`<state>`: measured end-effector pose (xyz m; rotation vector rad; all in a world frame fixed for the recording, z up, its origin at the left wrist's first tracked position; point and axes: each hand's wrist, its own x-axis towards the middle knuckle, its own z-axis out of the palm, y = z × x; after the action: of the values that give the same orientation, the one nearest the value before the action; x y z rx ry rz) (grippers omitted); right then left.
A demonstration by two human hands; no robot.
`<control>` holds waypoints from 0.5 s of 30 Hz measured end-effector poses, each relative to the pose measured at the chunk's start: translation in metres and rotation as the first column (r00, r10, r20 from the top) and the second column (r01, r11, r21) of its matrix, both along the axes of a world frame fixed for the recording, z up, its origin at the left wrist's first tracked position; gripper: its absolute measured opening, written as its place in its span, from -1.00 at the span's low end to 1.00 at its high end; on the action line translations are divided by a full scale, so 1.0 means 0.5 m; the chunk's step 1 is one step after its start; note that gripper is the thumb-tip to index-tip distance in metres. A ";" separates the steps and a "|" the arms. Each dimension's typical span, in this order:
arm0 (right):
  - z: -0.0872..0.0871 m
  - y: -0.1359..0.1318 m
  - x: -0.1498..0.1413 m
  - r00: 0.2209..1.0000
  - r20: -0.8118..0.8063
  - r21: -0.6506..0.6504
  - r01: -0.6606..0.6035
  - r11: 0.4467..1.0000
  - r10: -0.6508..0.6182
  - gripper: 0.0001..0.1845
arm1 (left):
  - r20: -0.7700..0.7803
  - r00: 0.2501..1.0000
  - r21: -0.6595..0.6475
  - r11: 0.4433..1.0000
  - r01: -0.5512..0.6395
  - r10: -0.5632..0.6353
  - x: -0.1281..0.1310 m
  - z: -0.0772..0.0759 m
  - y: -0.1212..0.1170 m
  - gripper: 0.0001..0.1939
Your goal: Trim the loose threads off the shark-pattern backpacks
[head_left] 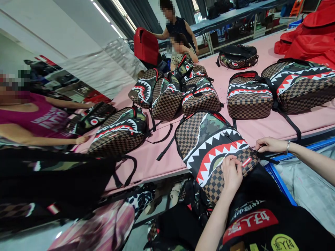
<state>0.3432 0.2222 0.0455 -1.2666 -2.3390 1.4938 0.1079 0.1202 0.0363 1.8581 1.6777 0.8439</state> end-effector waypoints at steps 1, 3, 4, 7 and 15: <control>0.001 0.000 0.001 1.000 -0.010 -0.024 -0.009 1.000 0.009 -0.63 | 0.001 1.000 0.011 1.000 -0.004 0.004 0.001 -0.002 -0.001 -0.92; 0.003 0.000 -0.001 0.999 -0.029 -0.043 -0.026 0.999 0.025 -0.61 | 0.003 1.000 0.030 0.999 -0.009 0.009 0.002 -0.005 -0.002 -0.92; 0.004 -0.001 -0.004 0.999 -0.032 -0.035 -0.034 0.999 0.033 -0.61 | 0.006 1.000 0.039 0.999 -0.009 0.009 0.003 -0.006 -0.003 -0.92; 0.005 -0.002 -0.014 0.999 -0.015 0.014 -0.050 0.999 0.051 -0.61 | 0.018 1.000 0.050 0.999 -0.004 0.003 0.004 -0.007 -0.003 -0.93; 0.007 -0.013 -0.044 0.998 0.013 0.059 -0.070 0.996 0.069 -0.71 | 0.017 1.000 0.022 1.000 -0.013 0.013 0.003 -0.008 -0.003 -0.92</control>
<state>0.3209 0.2156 0.0489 -1.1944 -2.4392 1.4279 0.1094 0.1188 0.0325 1.8517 1.6778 0.8851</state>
